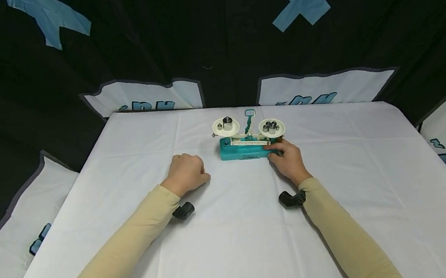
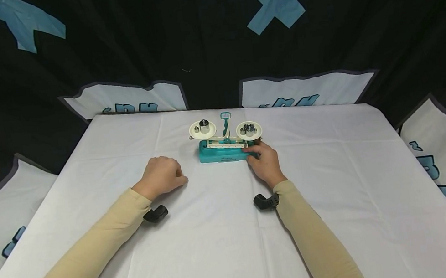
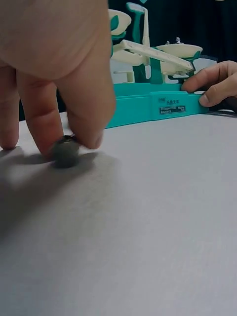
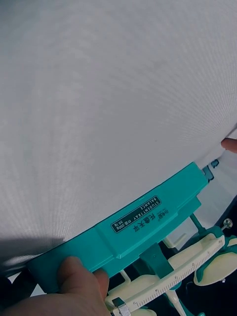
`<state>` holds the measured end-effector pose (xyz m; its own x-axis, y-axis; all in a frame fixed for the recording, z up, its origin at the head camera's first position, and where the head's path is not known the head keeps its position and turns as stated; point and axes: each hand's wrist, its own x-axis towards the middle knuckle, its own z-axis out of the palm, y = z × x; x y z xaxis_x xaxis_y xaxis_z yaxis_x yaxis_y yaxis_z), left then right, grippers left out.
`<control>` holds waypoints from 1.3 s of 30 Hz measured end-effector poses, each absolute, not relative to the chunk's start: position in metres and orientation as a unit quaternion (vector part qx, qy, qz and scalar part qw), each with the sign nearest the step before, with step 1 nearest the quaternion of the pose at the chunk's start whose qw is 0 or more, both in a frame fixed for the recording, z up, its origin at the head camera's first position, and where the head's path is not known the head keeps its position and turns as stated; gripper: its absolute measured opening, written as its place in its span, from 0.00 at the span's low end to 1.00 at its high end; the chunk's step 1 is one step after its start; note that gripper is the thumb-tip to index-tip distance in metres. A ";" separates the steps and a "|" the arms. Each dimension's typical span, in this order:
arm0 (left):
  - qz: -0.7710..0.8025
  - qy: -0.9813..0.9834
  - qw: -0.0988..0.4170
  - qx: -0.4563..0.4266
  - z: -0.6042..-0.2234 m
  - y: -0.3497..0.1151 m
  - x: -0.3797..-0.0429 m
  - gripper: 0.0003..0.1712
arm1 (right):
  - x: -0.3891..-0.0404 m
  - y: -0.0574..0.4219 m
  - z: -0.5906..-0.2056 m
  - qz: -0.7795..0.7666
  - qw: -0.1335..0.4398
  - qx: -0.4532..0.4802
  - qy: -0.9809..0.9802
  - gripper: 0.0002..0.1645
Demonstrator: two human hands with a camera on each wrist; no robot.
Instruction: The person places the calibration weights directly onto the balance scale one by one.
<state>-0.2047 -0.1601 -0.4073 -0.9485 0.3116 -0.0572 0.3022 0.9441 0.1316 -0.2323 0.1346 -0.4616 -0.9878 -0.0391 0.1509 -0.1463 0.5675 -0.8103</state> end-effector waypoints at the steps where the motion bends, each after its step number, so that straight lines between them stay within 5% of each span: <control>1: 0.055 0.985 0.036 0.159 -0.407 -0.159 -0.204 0.12 | -0.232 0.135 -0.462 0.461 0.058 0.052 -0.884 0.16; 24: -0.030 0.978 -0.041 0.204 -0.404 -0.150 -0.185 0.08 | -0.232 0.134 -0.461 0.459 0.060 0.050 -0.885 0.16; 39: 0.176 0.961 -0.071 0.203 -0.421 -0.169 -0.194 0.05 | -0.233 0.136 -0.463 0.466 0.068 0.061 -0.880 0.17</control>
<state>-0.1937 -0.1692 -0.4211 -0.9078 0.3647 0.2072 0.4145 0.8561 0.3089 -0.2325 0.1355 -0.4627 -0.9832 -0.0446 0.1771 -0.1716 0.5575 -0.8123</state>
